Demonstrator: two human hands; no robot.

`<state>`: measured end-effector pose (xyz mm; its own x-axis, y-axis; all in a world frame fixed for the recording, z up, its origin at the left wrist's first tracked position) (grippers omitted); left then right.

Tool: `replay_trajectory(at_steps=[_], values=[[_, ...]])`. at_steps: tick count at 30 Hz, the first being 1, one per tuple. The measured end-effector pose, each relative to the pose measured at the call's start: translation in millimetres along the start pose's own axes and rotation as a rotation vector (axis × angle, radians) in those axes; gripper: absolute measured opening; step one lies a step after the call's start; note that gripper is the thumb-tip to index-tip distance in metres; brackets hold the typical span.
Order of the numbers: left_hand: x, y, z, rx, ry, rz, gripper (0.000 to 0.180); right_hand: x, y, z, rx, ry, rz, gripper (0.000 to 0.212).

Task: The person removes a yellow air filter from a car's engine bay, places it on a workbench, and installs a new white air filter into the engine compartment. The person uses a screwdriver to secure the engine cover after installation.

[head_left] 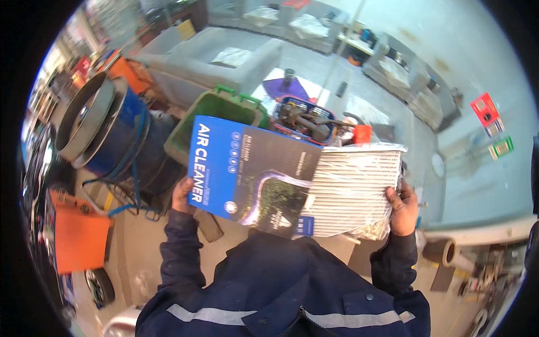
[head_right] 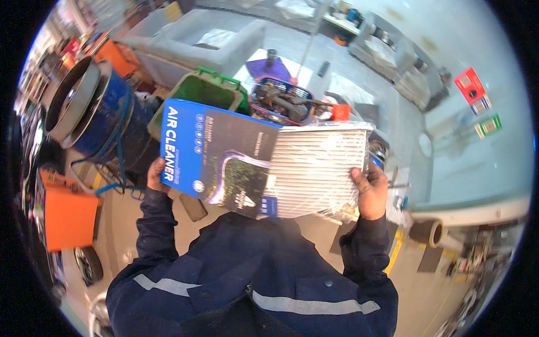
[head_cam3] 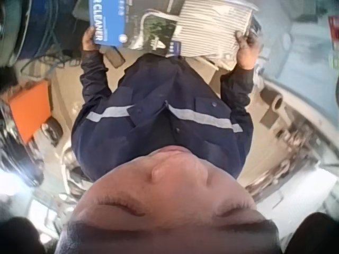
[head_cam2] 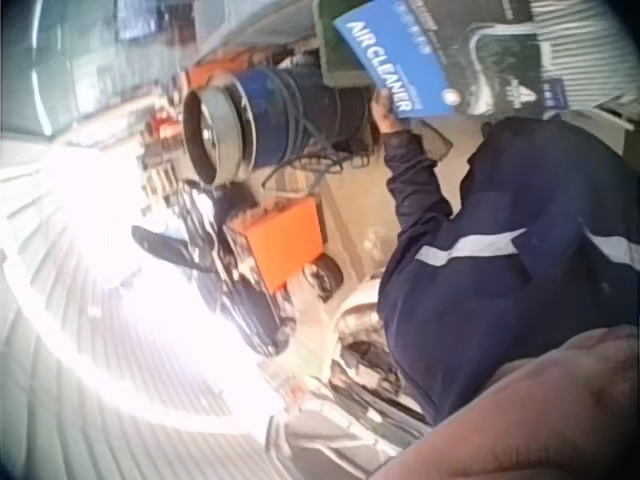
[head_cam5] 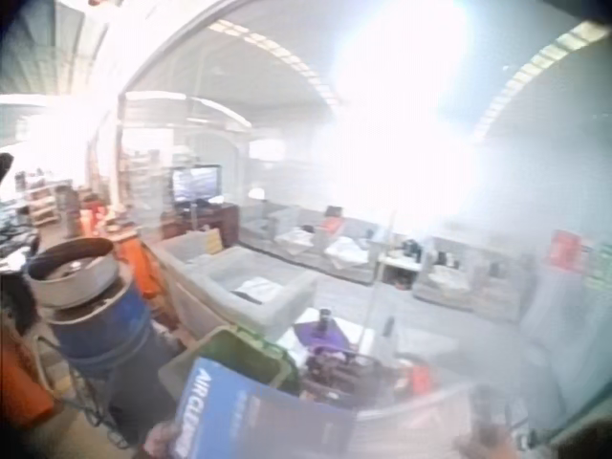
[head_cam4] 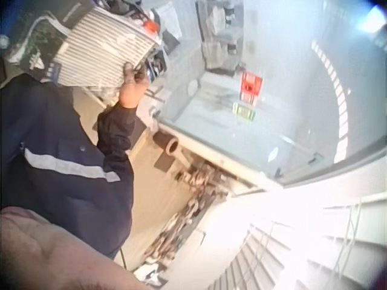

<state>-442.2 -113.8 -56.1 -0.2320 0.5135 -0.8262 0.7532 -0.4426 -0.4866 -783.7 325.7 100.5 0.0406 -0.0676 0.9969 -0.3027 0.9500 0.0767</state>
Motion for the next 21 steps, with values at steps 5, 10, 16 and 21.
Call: replay_trajectory(at_steps=[5, 10, 16, 21], values=[[-34, 27, 48, 0.093, 0.017, -0.075, 0.052, 1, 104, -45, -0.481, 0.149, -0.021, 0.044], [-48, 98, 125, -0.198, -0.038, 0.032, 0.057, 14, 167, -91, -0.710, 0.213, 0.170, 0.047], [55, 151, 222, -0.365, 0.079, 0.026, 0.063, -16, 153, -108, -0.795, 0.156, 0.139, 0.050], [14, 210, 228, -0.535, -0.463, 0.776, 0.057, -45, 90, -85, -0.727, 0.066, 0.188, 0.048]])
Point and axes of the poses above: each hand's wrist, its own z-axis towards the middle knuckle, its own y-axis out of the back of the hand, x = y × z, the point moved 5 cm from there along z, towards the middle knuckle, and after that the axes turned 13 degrees about -x, right-handed, at the moved point
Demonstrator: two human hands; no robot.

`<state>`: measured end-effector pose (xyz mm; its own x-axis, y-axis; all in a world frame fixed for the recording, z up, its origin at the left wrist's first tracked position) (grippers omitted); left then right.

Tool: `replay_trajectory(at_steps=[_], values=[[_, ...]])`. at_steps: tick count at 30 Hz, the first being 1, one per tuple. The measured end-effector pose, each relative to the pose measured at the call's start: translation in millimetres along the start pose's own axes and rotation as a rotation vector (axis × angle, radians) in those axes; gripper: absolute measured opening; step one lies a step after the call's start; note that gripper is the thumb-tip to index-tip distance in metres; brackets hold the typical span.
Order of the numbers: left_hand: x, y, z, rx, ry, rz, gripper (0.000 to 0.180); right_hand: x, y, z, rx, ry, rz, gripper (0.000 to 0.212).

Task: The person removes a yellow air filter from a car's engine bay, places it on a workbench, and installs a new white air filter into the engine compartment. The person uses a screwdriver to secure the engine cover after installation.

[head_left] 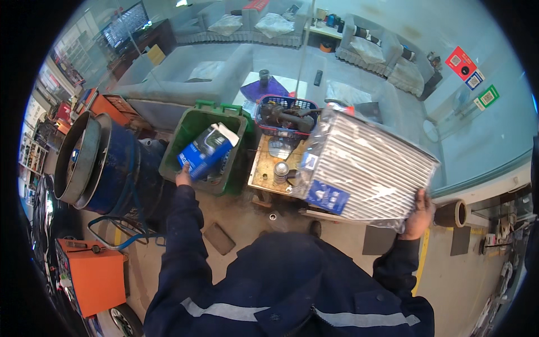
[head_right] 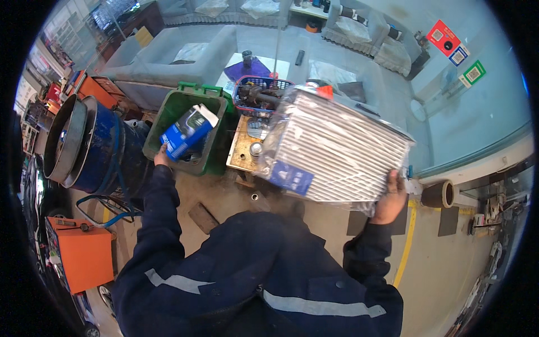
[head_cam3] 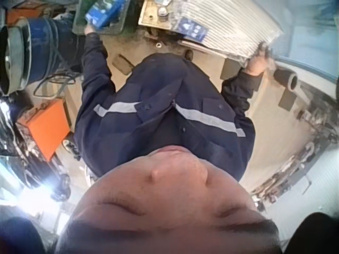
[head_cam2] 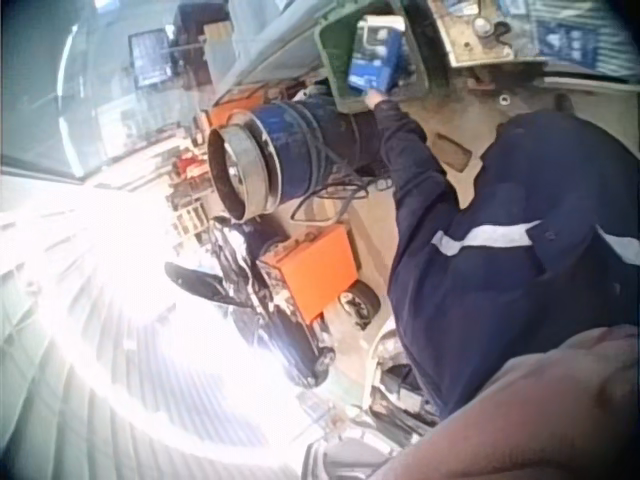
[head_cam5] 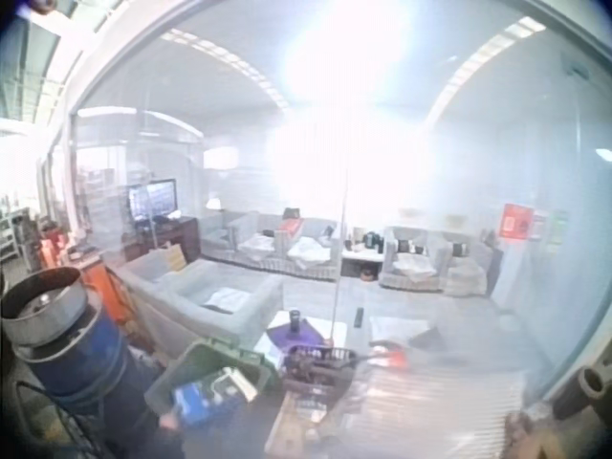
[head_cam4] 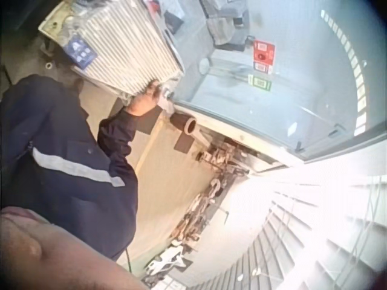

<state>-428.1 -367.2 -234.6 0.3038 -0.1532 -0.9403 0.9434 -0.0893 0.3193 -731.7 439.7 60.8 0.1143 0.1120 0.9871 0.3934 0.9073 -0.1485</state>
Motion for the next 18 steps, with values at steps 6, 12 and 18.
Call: replay_trajectory(at_steps=[6, 12, 18], values=[[-259, -102, -272, 0.552, 0.065, -0.475, 0.076, 16, -70, -22, 0.275, 0.021, -0.295, 0.045], [-289, -141, -314, 0.783, 0.506, -0.662, 0.062, -11, -149, -19, 0.704, -0.209, -0.132, 0.056], [-248, -126, -328, 0.573, 0.646, -0.760, 0.067, -15, -152, -49, 0.977, -0.413, 0.139, 0.061]])
Point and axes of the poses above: each hand's wrist, its own z-axis towards the middle knuckle, its own y-axis out of the back of the hand, x = y × z, the point moved 5 cm from there along z, towards the middle knuckle, and after that the axes turned 13 degrees about -x, right-handed, at the moved point
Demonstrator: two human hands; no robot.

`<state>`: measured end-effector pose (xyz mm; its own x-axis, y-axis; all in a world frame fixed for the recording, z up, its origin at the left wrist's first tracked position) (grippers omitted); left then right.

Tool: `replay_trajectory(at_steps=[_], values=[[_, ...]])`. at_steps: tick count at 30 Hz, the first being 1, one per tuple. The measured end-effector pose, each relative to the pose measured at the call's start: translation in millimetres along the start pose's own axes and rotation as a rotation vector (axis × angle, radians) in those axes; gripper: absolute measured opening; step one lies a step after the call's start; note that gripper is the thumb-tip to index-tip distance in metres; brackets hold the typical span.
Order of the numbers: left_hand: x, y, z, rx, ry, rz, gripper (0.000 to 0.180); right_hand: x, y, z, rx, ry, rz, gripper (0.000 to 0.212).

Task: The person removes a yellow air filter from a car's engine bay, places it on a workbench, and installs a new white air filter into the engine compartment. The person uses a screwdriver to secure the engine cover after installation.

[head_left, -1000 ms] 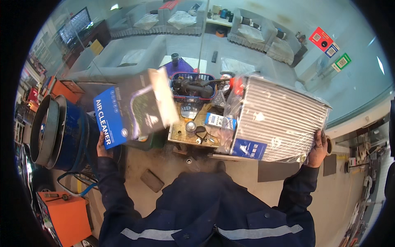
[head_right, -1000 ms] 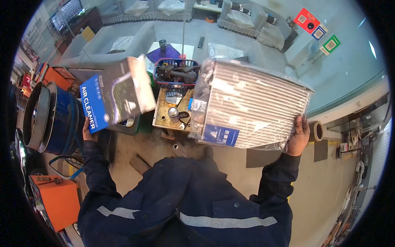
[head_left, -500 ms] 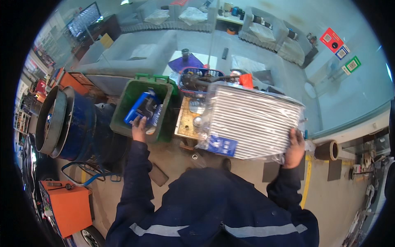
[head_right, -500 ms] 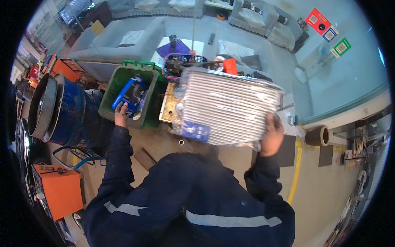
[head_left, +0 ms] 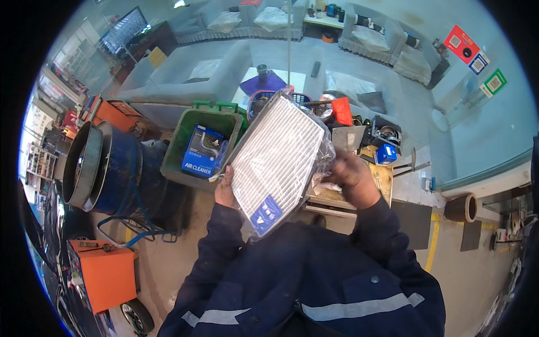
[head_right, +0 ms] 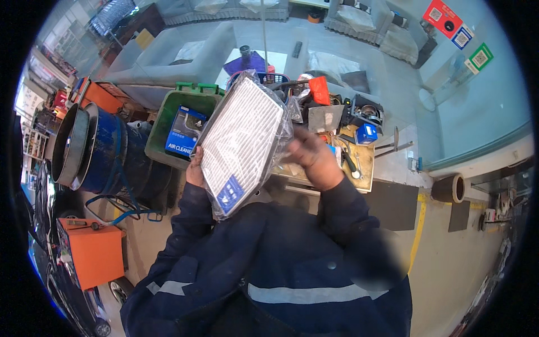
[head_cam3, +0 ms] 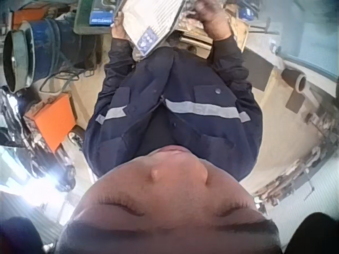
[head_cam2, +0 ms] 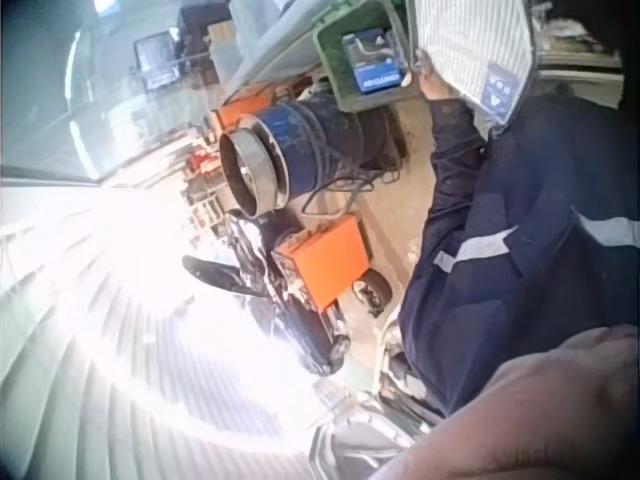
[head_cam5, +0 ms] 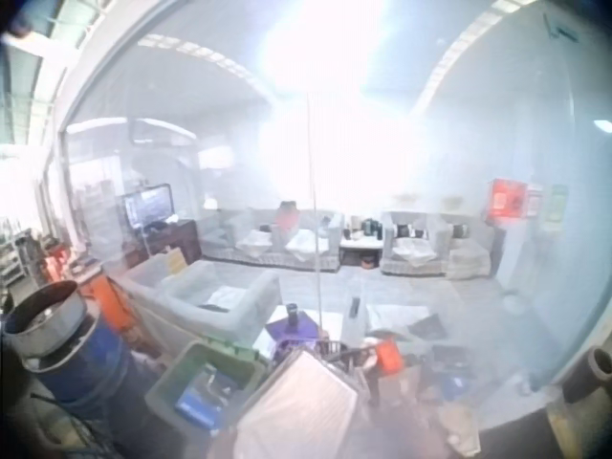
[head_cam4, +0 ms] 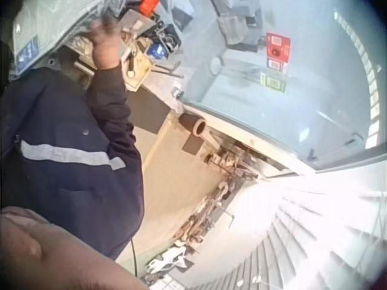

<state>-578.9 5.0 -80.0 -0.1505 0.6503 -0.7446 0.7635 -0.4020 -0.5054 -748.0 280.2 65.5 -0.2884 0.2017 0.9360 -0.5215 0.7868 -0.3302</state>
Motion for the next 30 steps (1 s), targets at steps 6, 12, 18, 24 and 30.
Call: replay_trajectory(at_steps=[6, 12, 18, 24, 30], values=[[24, 5, -10, -0.089, 0.074, -0.143, 0.068, -40, -5, 7, -0.194, -0.037, -0.163, 0.023], [-11, -15, -38, -0.140, -0.523, 0.700, 0.069, -30, -34, 29, -0.027, 0.024, -0.279, 0.017], [-47, -131, -88, 0.156, -0.660, 0.951, 0.039, -38, -60, 54, 0.056, -0.031, -0.310, 0.020], [-59, -141, -87, 0.208, -0.622, 1.048, 0.028, -32, -65, 59, 0.207, 0.044, -0.247, 0.013], [-66, -133, -91, 0.182, -0.723, 1.174, 0.021, -29, -73, 51, 0.133, 0.221, -0.506, 0.015]])
Point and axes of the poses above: each hand's wrist, its own z-axis towards the middle knuckle, its own y-axis out of the back of the hand, x = y × z, the point moved 5 cm from there along z, towards the middle knuckle, and after that the axes turned 13 degrees about -x, right-handed, at the moved point
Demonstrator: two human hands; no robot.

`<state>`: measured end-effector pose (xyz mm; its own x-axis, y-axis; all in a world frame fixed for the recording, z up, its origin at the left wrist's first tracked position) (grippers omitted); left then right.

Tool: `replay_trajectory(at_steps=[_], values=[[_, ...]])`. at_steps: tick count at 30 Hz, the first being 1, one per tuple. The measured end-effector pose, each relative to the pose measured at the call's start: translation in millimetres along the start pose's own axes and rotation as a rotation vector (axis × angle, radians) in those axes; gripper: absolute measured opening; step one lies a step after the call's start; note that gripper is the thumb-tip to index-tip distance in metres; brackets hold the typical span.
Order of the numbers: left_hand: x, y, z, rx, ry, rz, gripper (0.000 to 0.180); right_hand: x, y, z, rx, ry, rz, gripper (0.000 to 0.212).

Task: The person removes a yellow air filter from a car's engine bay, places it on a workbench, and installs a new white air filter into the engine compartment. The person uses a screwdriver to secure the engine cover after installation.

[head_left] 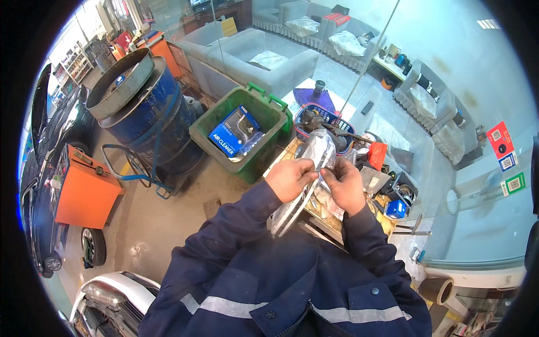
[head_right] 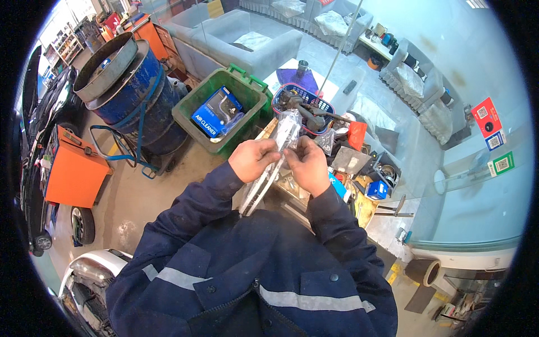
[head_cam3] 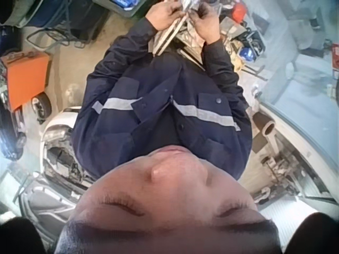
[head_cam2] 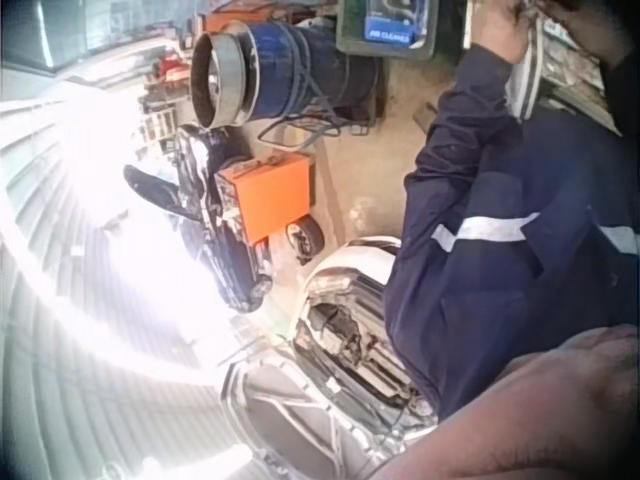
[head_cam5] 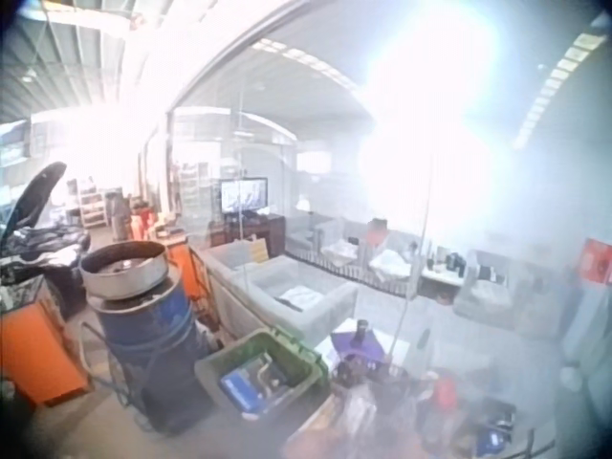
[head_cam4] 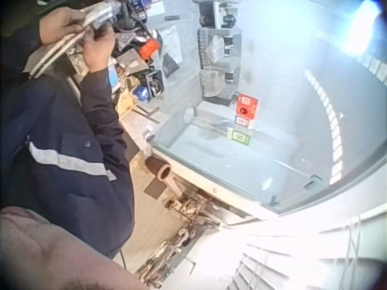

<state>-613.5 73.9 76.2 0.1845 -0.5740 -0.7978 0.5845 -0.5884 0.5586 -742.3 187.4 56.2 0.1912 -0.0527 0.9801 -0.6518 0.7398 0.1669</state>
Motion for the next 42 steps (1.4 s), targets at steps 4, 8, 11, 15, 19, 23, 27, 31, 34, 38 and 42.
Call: replay_trajectory(at_steps=[4, 8, 11, 15, 19, 23, 27, 31, 34, 38, 42], values=[[19, -18, -5, 0.059, 0.095, -0.467, 0.020, -8, -12, -9, -0.121, 0.009, -0.020, 0.016], [39, -29, -21, 0.049, 0.275, -0.967, 0.024, 7, -24, -18, -0.193, 0.105, -0.201, 0.015], [37, -30, -24, -0.107, 0.280, -1.031, 0.026, 27, -30, -18, -0.288, 0.283, -0.318, 0.015], [35, -26, -27, -0.098, 0.256, -0.972, 0.023, 38, -21, -17, -0.349, 0.330, -0.285, 0.017], [22, -8, -11, -0.185, 0.260, -1.070, 0.016, 35, -11, -9, -0.260, 0.045, 0.158, 0.023], [24, -1, -8, -0.153, 0.336, -1.104, 0.009, 38, -27, -32, -0.110, -0.032, -0.223, 0.042], [22, -3, -15, -0.171, 0.439, -1.094, 0.013, 26, -27, -30, -0.015, -0.062, -0.298, 0.034], [32, -3, -21, -0.252, 0.382, -1.026, 0.019, 6, -36, -29, 0.013, -0.071, -0.107, 0.026], [32, 7, -23, -0.296, 0.334, -0.924, 0.025, 19, -37, -33, -0.070, -0.002, -0.170, 0.016], [34, 17, -19, -0.190, 0.200, -0.455, 0.026, 24, -39, -32, -0.086, 0.080, -0.074, 0.015], [29, 20, -15, -0.046, 0.072, -0.307, 0.031, 25, -37, -24, -0.047, 0.142, -0.080, 0.013]])
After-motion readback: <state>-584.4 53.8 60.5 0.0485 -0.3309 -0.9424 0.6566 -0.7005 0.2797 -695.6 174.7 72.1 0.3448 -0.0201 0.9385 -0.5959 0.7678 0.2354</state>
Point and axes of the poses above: each hand's wrist, its own z-axis towards the middle knuckle, its own y-axis out of the back of the hand, x = y × z, the point moved 5 cm from there along z, towards the middle knuckle, and after that the axes turned 13 degrees about -x, right-handed, at the moved point
